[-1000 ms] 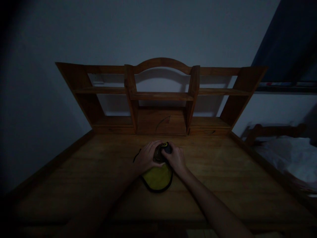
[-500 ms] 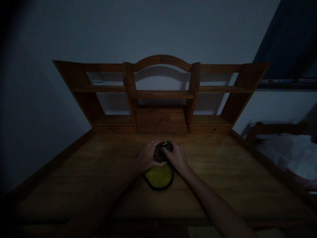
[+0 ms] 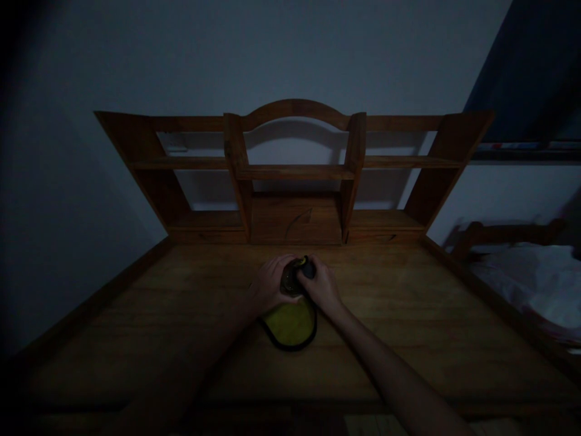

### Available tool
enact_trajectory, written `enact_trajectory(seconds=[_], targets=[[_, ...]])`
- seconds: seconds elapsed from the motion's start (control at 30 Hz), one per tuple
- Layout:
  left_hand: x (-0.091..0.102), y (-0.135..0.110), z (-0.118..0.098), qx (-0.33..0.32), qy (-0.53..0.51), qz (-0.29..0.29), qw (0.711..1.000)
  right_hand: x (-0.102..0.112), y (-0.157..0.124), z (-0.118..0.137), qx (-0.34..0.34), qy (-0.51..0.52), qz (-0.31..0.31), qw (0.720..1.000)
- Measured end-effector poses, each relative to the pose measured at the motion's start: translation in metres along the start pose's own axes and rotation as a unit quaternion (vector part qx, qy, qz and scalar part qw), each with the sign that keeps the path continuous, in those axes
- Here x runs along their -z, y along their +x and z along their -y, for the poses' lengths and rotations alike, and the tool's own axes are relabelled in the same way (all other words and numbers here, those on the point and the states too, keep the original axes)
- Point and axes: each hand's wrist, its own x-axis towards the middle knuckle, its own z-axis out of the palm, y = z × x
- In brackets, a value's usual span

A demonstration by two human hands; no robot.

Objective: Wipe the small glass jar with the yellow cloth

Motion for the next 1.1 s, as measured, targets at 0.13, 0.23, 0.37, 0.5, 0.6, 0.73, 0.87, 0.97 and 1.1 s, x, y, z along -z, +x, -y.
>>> enact_trajectory(seconds=[0.13,0.23,0.37,0.5,0.6,0.73,0.87,0.97,1.1], targets=[[0.0,0.0,-0.001,0.004,0.018,-0.001,1.0,-0.004,0.001,-0.003,-0.006,0.07,0.007,0.997],[0.001,0.0,-0.003,0.001,0.034,-0.004,0.999,-0.009,0.002,-0.007,-0.016,0.146,0.02,0.989],[0.001,0.0,-0.006,-0.01,0.035,0.004,0.999,-0.013,0.004,-0.016,-0.062,0.215,0.039,0.974],[0.0,0.0,-0.005,-0.014,0.023,0.023,0.999,-0.012,0.003,-0.016,-0.055,0.194,0.061,0.977],[0.0,-0.001,-0.003,-0.011,0.012,0.024,1.0,-0.009,0.001,-0.01,-0.029,0.158,0.047,0.986],[0.001,-0.001,-0.002,-0.001,-0.003,0.01,1.0,-0.005,-0.001,-0.004,-0.011,0.107,0.04,0.993],[0.002,-0.001,-0.003,0.002,-0.02,0.008,1.0,-0.001,-0.001,-0.003,-0.003,0.077,0.038,0.996],[0.003,-0.001,-0.004,0.005,-0.03,0.011,0.999,-0.001,-0.001,-0.003,-0.006,0.095,0.041,0.995],[0.004,-0.001,-0.006,0.02,-0.044,0.017,0.999,-0.005,0.001,-0.005,-0.022,0.141,0.038,0.989]])
